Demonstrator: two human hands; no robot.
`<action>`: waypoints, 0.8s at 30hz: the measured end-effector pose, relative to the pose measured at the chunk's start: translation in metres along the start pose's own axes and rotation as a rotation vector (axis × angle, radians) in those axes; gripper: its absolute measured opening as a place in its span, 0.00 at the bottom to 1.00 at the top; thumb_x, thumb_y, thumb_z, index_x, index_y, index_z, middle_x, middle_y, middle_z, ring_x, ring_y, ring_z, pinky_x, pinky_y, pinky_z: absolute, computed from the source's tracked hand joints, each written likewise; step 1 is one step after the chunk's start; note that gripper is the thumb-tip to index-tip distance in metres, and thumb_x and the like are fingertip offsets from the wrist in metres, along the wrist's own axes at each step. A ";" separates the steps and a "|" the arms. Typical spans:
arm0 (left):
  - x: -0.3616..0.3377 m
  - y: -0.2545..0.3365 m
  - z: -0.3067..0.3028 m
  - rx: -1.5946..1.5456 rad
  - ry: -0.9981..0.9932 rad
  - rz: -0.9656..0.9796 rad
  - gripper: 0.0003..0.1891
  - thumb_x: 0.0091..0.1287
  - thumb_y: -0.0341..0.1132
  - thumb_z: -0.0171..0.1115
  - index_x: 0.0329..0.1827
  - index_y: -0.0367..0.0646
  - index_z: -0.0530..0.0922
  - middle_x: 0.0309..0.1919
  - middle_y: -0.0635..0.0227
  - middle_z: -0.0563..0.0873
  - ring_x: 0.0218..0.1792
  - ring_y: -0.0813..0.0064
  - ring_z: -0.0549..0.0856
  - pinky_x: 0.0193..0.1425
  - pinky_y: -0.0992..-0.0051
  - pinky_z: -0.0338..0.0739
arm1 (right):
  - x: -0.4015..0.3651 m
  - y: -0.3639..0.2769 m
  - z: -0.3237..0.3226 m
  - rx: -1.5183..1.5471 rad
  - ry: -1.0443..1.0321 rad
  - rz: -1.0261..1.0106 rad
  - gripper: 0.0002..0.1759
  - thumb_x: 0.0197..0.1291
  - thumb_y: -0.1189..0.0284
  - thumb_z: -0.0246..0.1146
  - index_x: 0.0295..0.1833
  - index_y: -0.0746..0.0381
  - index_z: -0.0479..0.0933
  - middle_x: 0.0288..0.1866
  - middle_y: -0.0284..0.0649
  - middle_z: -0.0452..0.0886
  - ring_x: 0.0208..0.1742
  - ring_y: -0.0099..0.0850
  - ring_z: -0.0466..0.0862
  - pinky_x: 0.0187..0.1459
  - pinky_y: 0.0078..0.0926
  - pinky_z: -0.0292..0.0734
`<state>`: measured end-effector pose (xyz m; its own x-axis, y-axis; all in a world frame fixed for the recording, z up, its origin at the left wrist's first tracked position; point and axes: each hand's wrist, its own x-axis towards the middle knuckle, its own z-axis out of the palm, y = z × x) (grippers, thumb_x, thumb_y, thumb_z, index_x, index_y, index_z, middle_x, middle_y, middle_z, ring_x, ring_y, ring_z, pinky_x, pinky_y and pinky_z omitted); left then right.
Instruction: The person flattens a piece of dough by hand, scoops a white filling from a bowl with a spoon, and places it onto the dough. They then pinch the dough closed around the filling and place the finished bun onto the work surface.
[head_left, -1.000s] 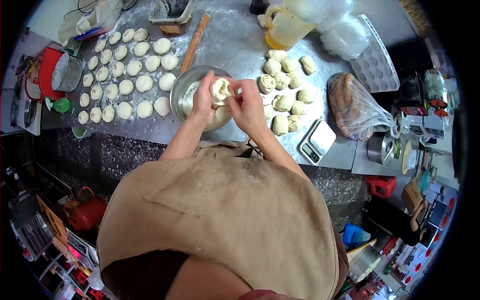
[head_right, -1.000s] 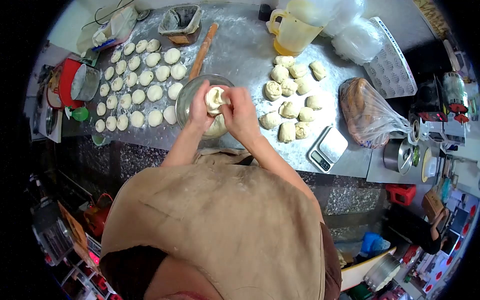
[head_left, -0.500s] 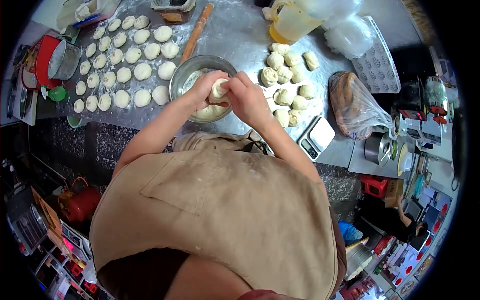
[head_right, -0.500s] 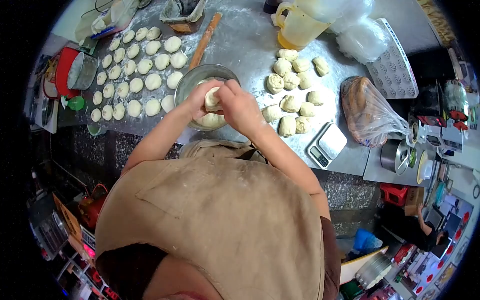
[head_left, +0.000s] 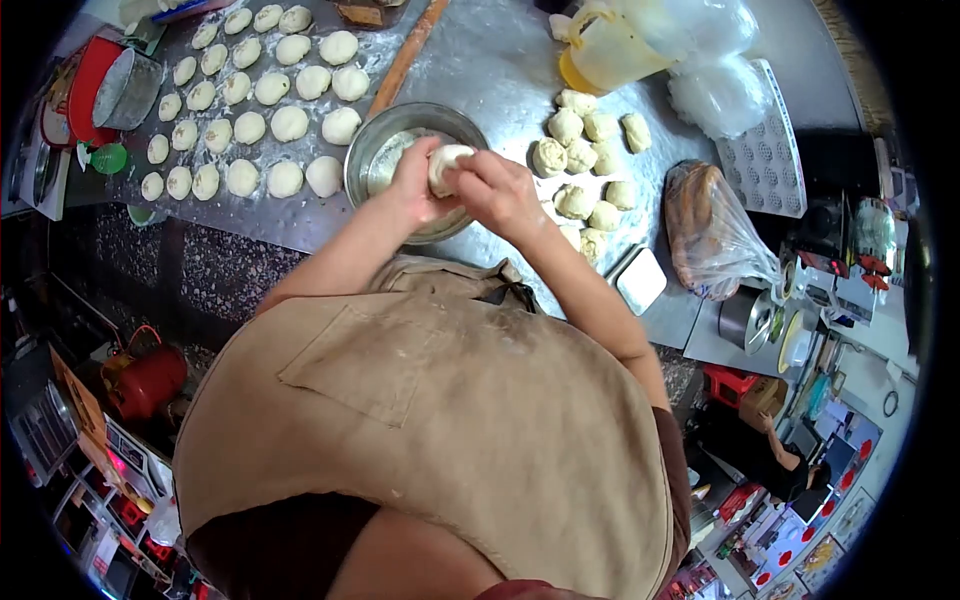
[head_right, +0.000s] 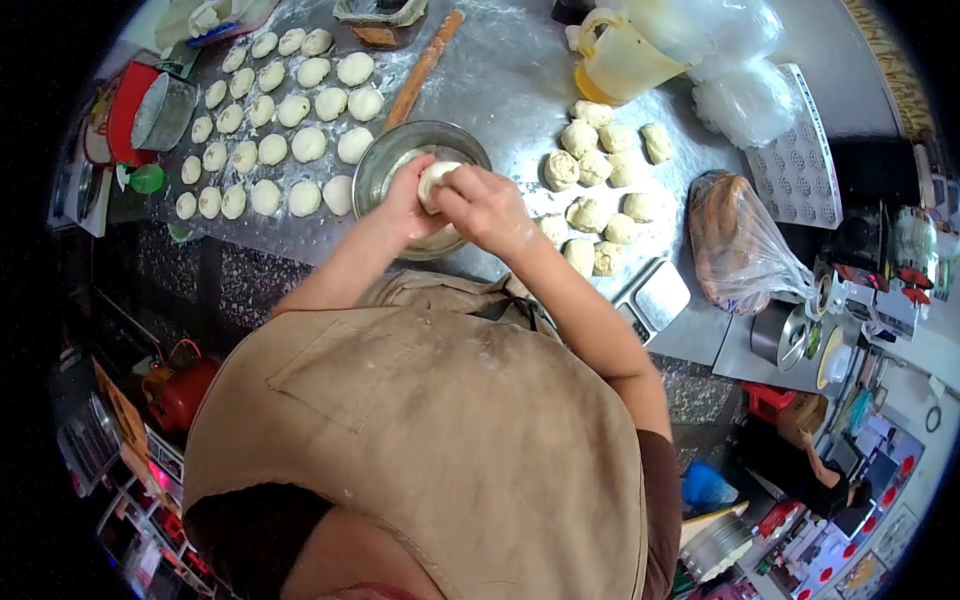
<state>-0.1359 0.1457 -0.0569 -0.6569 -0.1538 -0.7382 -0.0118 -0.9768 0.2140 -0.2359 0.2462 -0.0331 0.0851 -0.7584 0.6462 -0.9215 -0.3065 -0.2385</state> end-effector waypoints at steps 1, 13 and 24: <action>0.006 -0.003 0.006 -0.153 0.044 0.064 0.20 0.69 0.47 0.38 0.48 0.42 0.73 0.44 0.62 0.80 0.46 0.66 0.80 0.54 0.63 0.75 | -0.001 0.005 0.015 -0.020 0.116 0.071 0.09 0.40 0.76 0.61 0.32 0.57 0.76 0.34 0.33 0.76 0.28 0.31 0.79 0.26 0.25 0.76; 0.037 0.038 0.011 -0.414 0.023 0.390 0.27 0.69 0.54 0.33 0.45 0.37 0.71 0.41 0.59 0.79 0.43 0.62 0.80 0.51 0.65 0.76 | 0.036 0.017 0.081 0.537 0.357 0.950 0.06 0.51 0.78 0.65 0.36 0.67 0.77 0.38 0.44 0.80 0.33 0.29 0.81 0.36 0.24 0.78; 0.043 0.084 0.013 -0.094 0.129 0.776 0.28 0.72 0.56 0.34 0.57 0.39 0.66 0.47 0.69 0.75 0.50 0.76 0.72 0.60 0.73 0.60 | 0.089 0.054 0.109 1.315 0.246 1.340 0.14 0.60 0.71 0.61 0.47 0.70 0.75 0.42 0.39 0.80 0.41 0.23 0.78 0.46 0.21 0.73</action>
<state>-0.1750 0.0588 -0.0619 -0.3583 -0.8068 -0.4697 0.4817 -0.5907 0.6473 -0.2365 0.0993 -0.0676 -0.5020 -0.7850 -0.3632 0.5206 0.0611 -0.8516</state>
